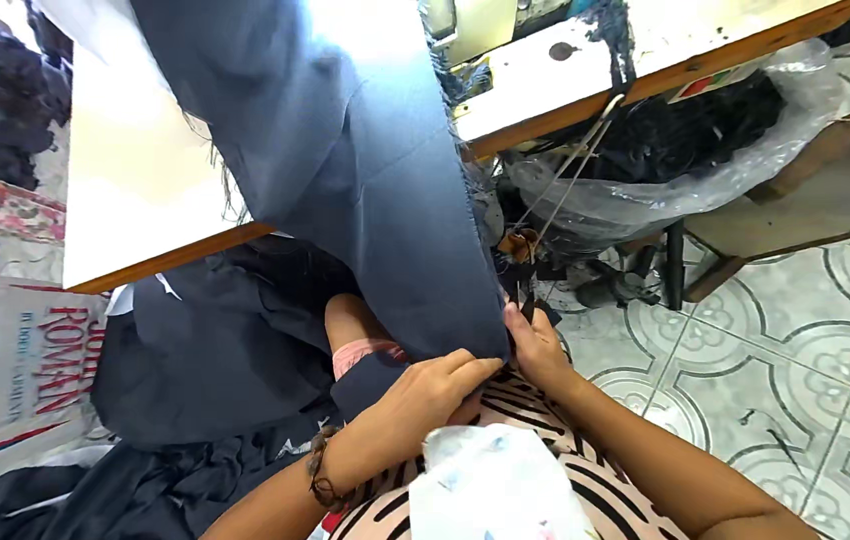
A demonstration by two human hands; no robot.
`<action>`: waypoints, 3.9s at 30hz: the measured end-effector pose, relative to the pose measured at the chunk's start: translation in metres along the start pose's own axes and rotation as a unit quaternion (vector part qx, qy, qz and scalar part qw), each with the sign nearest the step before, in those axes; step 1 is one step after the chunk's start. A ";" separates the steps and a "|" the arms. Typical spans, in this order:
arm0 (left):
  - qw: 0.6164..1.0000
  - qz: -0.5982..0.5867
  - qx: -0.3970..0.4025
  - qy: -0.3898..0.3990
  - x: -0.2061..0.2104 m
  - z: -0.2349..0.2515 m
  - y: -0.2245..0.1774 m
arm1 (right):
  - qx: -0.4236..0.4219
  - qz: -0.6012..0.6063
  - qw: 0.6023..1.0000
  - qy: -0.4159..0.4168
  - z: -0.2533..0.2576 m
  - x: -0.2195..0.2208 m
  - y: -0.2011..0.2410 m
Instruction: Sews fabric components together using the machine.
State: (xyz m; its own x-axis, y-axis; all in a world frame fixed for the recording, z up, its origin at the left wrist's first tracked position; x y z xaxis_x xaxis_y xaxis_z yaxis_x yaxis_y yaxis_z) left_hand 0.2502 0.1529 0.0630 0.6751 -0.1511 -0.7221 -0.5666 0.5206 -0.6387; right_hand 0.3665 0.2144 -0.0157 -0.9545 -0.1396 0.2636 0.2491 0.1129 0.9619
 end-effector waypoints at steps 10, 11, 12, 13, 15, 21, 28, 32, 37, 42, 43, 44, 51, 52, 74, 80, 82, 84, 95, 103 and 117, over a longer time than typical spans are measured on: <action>0.995 -0.020 0.056 0.075 -0.040 0.055 0.020 | 0.006 -0.030 0.999 -0.009 0.005 -0.010 0.009; 0.997 0.047 0.055 0.018 -0.072 0.079 0.029 | 0.011 -0.023 1.000 -0.011 0.008 -0.011 0.008; 0.989 0.134 0.047 -0.038 -0.105 0.105 0.041 | 0.013 -0.021 1.000 -0.013 0.013 -0.011 0.006; 0.971 0.226 0.028 -0.075 -0.136 0.131 0.056 | 0.010 -0.024 1.000 -0.012 0.020 -0.011 0.005; 0.924 0.368 -0.062 -0.078 -0.188 0.176 0.099 | -0.002 -0.042 0.999 -0.002 0.037 -0.006 0.008; 0.860 0.411 -0.280 0.112 -0.240 0.246 0.167 | -0.044 -0.050 0.998 0.005 0.100 0.013 0.021; 0.845 0.398 -0.336 0.118 -0.265 0.293 0.221 | -0.083 -0.062 0.995 -0.011 0.163 0.035 0.045; 0.834 0.408 -0.359 0.098 -0.276 0.313 0.238 | -0.098 -0.067 0.992 -0.036 0.194 0.046 0.063; 0.843 0.385 -0.376 0.020 -0.281 0.326 0.249 | -0.061 0.002 0.995 -0.080 0.220 0.061 0.076; 0.883 0.376 -0.195 -0.200 -0.279 0.319 0.211 | -0.015 0.021 0.995 -0.096 0.237 0.076 0.078; 0.892 0.369 -0.128 -0.227 -0.270 0.306 0.189 | -0.018 0.042 0.995 -0.087 0.235 0.077 0.079; 0.902 0.351 -0.067 -0.243 -0.254 0.284 0.163 | -0.018 0.069 0.994 -0.077 0.229 0.076 0.079; 0.968 0.175 0.015 -0.178 -0.055 0.054 0.092 | 0.119 0.114 0.985 -0.043 0.094 0.048 -0.007; 0.970 0.162 0.020 -0.181 -0.037 0.032 0.089 | 0.138 0.109 0.983 -0.050 0.074 0.042 -0.020; 0.993 0.076 -0.083 -0.036 -0.016 -0.017 0.008 | 0.089 0.041 0.995 -0.038 -0.015 0.011 0.002; 0.966 0.098 0.155 -0.183 -0.025 -0.043 -0.025 | 0.039 0.030 0.999 0.020 -0.032 0.009 0.008; 0.970 0.141 0.143 -0.135 -0.008 -0.035 -0.018 | 0.017 -0.027 0.999 0.009 -0.035 0.005 0.007; 0.974 0.142 0.131 -0.120 -0.002 -0.032 -0.013 | 0.011 -0.054 0.998 -0.008 -0.035 0.002 0.006; 0.973 0.142 0.157 -0.088 0.011 -0.014 -0.016 | -0.064 -0.045 0.996 0.031 -0.030 -0.009 0.009; 0.951 0.285 0.018 -0.117 -0.145 0.122 0.047 | -0.025 -0.015 1.000 0.008 0.000 -0.005 -0.007; 0.862 0.377 -0.328 0.088 -0.259 0.273 0.216 | -0.080 -0.101 0.991 -0.042 0.134 0.029 0.027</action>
State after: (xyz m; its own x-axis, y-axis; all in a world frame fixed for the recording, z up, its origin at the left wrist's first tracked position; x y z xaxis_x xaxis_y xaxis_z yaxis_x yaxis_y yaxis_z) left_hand 0.0819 0.5341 0.1845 -0.0518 -0.1325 -0.9898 -0.9969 -0.0514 0.0591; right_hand 0.3238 0.3453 0.0079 -0.9961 -0.0610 0.0639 0.0680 -0.0677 0.9954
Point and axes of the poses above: each hand's wrist, its own z-axis towards the middle knuckle, its own x-axis out of the palm, y = z × x, the point moved 7 cm from there along z, towards the middle knuckle, and after that the axes turned 10 degrees about -y, right-handed, at the moved point
